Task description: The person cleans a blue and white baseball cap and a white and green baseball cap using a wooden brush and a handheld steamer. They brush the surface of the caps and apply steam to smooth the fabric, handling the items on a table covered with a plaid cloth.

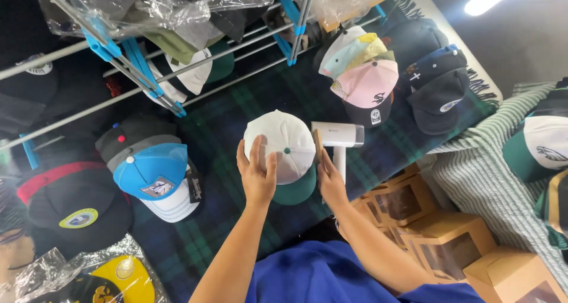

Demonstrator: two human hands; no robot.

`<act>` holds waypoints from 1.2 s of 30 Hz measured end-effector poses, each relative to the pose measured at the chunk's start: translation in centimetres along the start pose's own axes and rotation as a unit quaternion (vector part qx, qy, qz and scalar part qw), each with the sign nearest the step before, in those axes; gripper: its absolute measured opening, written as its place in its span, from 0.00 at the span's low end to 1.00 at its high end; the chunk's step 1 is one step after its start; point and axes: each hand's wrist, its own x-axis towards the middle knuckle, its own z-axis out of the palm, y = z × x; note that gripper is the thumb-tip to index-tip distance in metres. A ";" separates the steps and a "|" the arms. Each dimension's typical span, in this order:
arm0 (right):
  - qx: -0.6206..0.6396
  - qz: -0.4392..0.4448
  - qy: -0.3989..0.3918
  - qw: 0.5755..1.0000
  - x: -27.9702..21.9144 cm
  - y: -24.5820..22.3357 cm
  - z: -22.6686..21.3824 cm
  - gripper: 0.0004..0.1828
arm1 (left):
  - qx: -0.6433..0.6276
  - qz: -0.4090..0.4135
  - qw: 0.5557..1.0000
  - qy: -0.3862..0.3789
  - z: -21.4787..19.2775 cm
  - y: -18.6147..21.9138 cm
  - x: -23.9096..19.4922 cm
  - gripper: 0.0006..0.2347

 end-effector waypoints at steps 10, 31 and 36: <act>-0.296 -0.321 -0.085 0.896 -8.3 5.5 -3.5 0.26 | -0.362 -0.515 0.776 -0.041 -2.5 -5.4 -2.2 0.27; -0.203 -0.487 -0.100 0.844 -1.1 0.4 -11.1 0.24 | -0.474 -0.599 0.638 -0.099 -0.4 -7.2 -6.0 0.31; -0.232 -0.440 -0.135 0.857 7.7 -9.9 -7.9 0.10 | -0.505 -0.600 0.619 -0.038 3.7 -12.2 -9.3 0.16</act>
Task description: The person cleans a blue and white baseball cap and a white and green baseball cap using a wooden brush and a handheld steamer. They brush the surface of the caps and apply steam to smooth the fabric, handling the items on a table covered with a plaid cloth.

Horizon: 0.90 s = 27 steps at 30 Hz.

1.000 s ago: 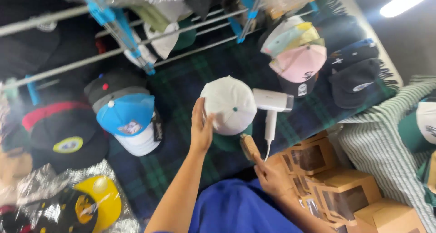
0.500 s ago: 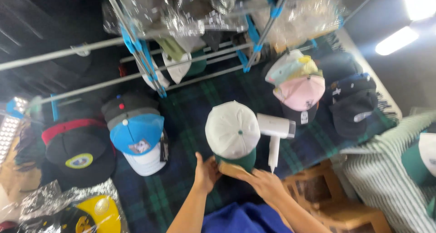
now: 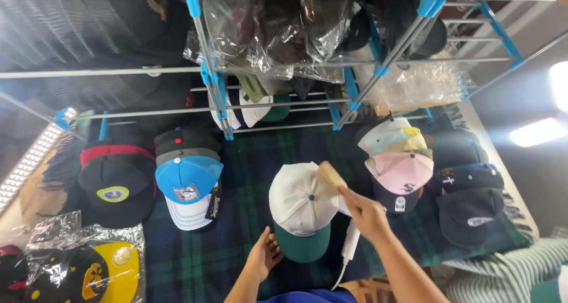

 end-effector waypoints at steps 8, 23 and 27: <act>-0.149 -0.079 -0.376 0.911 8.6 -10.8 -2.9 0.23 | -0.086 0.039 0.996 -0.005 -0.6 -3.2 -0.5 0.08; -0.525 -0.202 -0.472 0.679 14.0 -24.2 9.4 0.19 | 0.133 0.147 0.980 -0.037 0.9 -6.2 -1.0 0.09; -0.426 -0.092 -0.462 0.773 17.5 -21.5 3.4 0.22 | 0.321 0.073 0.944 0.008 3.8 -3.2 -6.5 0.15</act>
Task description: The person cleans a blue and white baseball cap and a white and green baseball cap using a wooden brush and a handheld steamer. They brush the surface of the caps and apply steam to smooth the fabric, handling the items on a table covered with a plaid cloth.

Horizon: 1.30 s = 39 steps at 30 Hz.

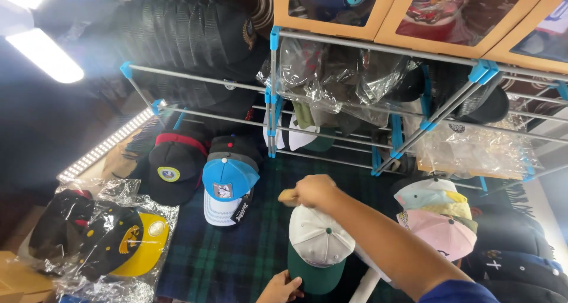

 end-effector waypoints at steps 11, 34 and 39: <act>0.741 0.126 0.273 0.601 -7.0 6.4 28.5 0.30 | 0.252 -0.085 0.963 -0.033 -2.2 1.9 0.1 0.16; 0.461 0.099 0.228 0.852 -6.6 -9.3 29.8 0.25 | -0.256 -0.114 0.959 -0.047 -4.4 0.7 5.0 0.45; 0.446 0.059 0.202 0.870 -3.9 -11.2 28.0 0.28 | -0.296 -0.099 0.946 -0.083 -4.8 0.8 3.6 0.41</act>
